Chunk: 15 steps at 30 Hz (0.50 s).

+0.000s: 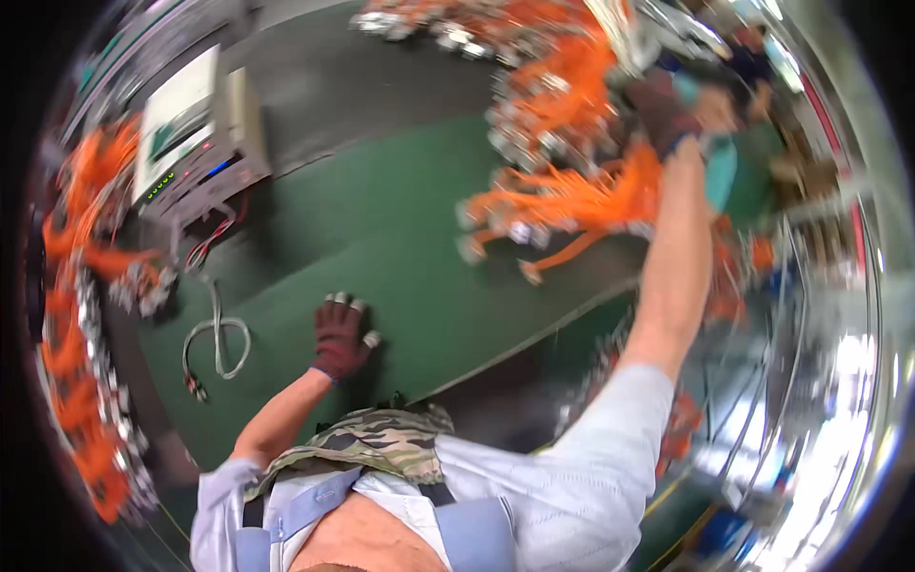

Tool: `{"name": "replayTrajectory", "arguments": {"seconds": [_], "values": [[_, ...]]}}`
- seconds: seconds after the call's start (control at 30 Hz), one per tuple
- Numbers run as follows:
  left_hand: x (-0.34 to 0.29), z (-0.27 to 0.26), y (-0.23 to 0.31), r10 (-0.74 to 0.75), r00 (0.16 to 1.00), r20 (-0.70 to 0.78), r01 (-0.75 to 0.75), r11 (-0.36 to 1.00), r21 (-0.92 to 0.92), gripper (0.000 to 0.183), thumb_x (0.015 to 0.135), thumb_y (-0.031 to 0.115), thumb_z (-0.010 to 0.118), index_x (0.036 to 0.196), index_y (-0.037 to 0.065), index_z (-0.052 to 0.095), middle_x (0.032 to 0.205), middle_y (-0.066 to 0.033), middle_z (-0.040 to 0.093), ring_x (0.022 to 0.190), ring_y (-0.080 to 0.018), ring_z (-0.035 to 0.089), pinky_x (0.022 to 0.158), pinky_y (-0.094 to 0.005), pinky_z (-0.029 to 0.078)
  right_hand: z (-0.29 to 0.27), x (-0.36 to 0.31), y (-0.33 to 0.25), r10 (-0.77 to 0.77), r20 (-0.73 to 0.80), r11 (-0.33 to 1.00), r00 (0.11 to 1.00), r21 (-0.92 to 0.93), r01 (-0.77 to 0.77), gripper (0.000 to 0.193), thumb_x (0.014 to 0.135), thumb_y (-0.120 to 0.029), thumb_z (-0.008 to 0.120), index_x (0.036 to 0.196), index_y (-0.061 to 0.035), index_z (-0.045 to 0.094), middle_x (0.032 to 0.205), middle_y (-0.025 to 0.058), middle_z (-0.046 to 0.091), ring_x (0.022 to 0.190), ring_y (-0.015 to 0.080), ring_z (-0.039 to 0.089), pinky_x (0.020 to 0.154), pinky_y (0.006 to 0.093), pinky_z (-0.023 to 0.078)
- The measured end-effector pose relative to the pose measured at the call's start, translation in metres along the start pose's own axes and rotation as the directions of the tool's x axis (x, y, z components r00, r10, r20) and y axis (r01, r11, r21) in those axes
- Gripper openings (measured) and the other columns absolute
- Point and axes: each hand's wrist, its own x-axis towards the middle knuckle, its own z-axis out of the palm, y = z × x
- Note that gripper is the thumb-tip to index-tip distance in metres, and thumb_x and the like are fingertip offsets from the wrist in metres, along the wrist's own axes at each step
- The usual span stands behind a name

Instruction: Manually sorting, bundling, and testing batches of orange electrical wire harness assemblies at a factory workstation.

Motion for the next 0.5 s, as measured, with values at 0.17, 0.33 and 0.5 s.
{"name": "replayTrajectory", "arguments": {"seconds": [0.17,0.33,0.5], "values": [[0.004,0.002,-0.004,-0.097,0.995,0.014,0.097,0.995,-0.01,0.081,0.08,0.05,0.075,0.145,0.01,0.049,0.155,-0.0272,0.036,0.149,-0.0484,0.026,0.123,-0.0633,0.013,0.064,0.025,-0.011,0.254,-0.086,0.903,0.963,-0.334,-0.268,0.067,0.087,-0.037,0.071,0.146,-0.0124,0.053,0.143,0.0209,0.059,0.132,0.0394,0.057,0.11,0.0472,0.047],[-0.008,-0.015,-0.026,0.046,0.999,0.004,-0.045,0.988,-0.148,0.08,0.08,0.044,0.079,0.147,0.011,0.049,0.153,-0.023,0.045,0.142,-0.0448,0.041,0.12,-0.0582,0.03,0.105,0.062,0.011,0.022,-0.191,0.919,0.981,-0.382,-0.095,0.059,0.093,-0.028,0.064,0.15,-0.0155,0.053,0.144,0.0181,0.06,0.125,0.0395,0.061,0.102,0.048,0.049],[-0.002,-0.091,-0.095,-0.119,0.837,-0.534,0.086,0.993,-0.086,0.079,0.082,0.043,0.08,0.145,0.005,0.051,0.145,-0.0235,0.054,0.135,-0.0428,0.051,0.116,-0.0518,0.039,0.106,0.069,-0.015,-0.141,-0.559,0.97,0.817,-0.244,0.0,0.049,0.098,-0.025,0.063,0.145,-0.0123,0.058,0.134,0.0173,0.068,0.12,0.0357,0.066,0.1,0.0436,0.05]]}}
